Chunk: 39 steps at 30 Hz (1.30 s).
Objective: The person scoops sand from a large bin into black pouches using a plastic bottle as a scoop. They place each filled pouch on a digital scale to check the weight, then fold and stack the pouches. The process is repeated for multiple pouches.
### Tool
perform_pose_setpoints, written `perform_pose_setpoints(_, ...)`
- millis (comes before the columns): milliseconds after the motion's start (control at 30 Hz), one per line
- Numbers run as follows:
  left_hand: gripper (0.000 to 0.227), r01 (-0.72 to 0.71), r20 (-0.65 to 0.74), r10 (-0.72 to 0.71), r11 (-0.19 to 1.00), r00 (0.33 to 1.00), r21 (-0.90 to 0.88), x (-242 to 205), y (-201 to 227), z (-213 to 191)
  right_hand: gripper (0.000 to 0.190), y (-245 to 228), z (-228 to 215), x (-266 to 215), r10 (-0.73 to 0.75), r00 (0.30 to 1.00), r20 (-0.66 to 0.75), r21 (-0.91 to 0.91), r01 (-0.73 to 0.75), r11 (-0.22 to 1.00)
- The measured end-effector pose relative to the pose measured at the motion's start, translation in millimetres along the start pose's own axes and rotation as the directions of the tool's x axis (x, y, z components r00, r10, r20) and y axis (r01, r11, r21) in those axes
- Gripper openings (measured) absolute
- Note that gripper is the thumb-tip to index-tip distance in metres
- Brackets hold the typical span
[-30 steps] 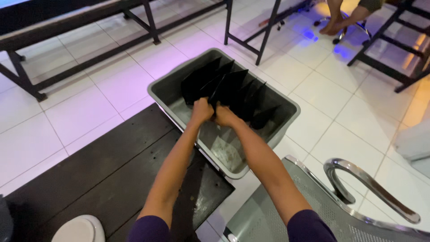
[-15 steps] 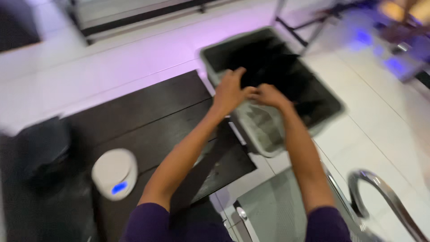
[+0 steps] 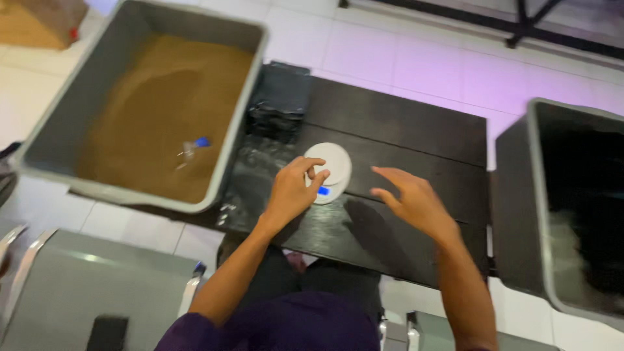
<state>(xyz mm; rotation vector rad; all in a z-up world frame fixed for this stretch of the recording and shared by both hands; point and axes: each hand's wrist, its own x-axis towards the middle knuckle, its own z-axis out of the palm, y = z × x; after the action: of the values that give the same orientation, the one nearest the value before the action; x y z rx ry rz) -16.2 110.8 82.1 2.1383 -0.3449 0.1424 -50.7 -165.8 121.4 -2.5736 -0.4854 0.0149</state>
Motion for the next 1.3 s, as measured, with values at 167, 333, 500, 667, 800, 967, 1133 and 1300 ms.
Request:
perform_pose_setpoints(167, 0.028, 0.017, -0.037, -0.013, 0.993, 0.999, 0.115, -68, -45, -67, 0.056, -57, 138, 84, -0.303, 0.947, 0.106, 0.033, 0.301, 0.953)
perform_pose_setpoints(333, 0.031, 0.111, -0.082, -0.103, 0.99, 0.991, 0.09, -146, -93, -83, 0.097, -122, 217, 102, -0.392, 0.868, 0.305, 0.0, 0.411, 0.912)
perform_pose_setpoints(500, 0.025, 0.373, -0.138, -0.399, 0.91, 0.906, -0.182, -190, -94, -95, 0.095, -128, 233, 101, -0.309, 0.867, 0.392, -0.001, 0.336, 0.942)
perform_pose_setpoints(667, 0.027, 0.505, -0.036, -0.534, 0.818, 0.845, -0.275, -176, -93, -88, 0.073, -129, 208, 103, -0.308, 0.849, 0.43, 0.188, 0.25, 0.95)
perform_pose_setpoints(800, 0.036, 0.536, 0.039, -0.556, 0.778, 0.83, -0.328, -156, -94, -72, 0.046, -131, 203, 99, -0.286, 0.904, 0.319, 0.383, 0.153, 0.911)
perform_pose_setpoints(967, 0.039, 0.56, 0.087, -0.601, 0.671, 0.795, -0.486, -142, -99, -51, 0.027, -128, 242, 92, -0.315, 0.93, -0.19, 0.336, 0.363, 0.869)
perform_pose_setpoints(1133, 0.043, 0.564, 0.114, -0.625, 0.593, 0.773, -0.575, -141, -118, -26, 0.015, -136, 249, 86, -0.285, 0.883, -0.372, 0.277, 0.399, 0.874)
perform_pose_setpoints(1300, 0.035, 0.533, 0.069, -0.665, 0.527, 0.743, -0.662, -145, -138, -11, 0.021, -151, 224, 80, -0.142, 0.98, -0.137, 0.615, 0.197, 0.764)
